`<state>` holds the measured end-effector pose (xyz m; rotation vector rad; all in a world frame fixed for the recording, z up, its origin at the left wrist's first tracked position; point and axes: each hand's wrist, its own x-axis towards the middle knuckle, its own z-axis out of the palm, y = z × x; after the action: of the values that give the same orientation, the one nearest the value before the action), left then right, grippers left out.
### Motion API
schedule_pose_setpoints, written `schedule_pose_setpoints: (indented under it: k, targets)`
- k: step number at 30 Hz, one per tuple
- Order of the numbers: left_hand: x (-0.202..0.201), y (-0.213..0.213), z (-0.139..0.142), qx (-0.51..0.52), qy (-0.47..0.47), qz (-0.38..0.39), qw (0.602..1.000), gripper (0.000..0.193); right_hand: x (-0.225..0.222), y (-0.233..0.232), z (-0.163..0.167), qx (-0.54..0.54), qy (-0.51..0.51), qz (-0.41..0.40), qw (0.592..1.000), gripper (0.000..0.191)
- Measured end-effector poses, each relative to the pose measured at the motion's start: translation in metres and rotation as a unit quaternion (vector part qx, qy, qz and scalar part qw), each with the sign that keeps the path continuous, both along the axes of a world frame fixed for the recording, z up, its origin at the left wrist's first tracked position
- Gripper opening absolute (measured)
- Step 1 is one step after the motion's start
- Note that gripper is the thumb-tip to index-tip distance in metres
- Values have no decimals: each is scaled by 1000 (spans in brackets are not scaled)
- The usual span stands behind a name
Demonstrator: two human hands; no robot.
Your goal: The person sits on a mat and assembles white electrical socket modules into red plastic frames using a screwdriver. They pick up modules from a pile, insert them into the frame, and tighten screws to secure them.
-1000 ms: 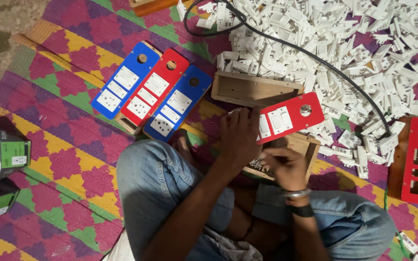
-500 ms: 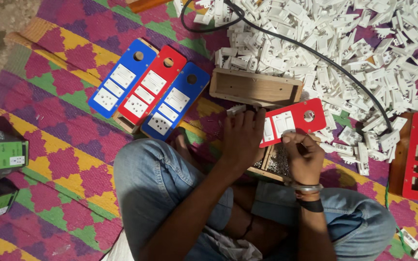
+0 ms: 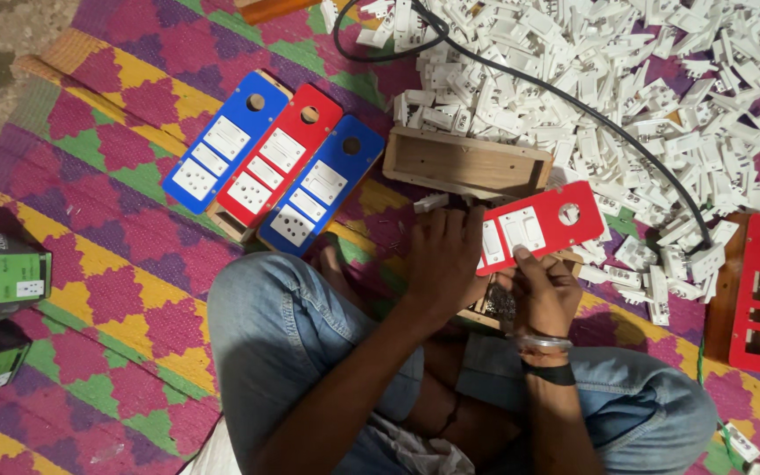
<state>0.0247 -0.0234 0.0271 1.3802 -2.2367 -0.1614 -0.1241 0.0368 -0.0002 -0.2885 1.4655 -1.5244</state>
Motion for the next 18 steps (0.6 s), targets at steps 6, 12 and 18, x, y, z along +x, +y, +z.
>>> schedule_pose_setpoints:
  k: [6,12,18]
  targets:
    - [1,2,0,47,-10,-11,999,90,-2,5,-17,-36,-12,4,999,9]
    - [0,2,-1,32,-24,18,999,83,2,0,-13,-30,-57,13,998,9]
    - [2,2,-2,55,-36,16,998,85,6,-2,-14,-44,-30,20,998,19]
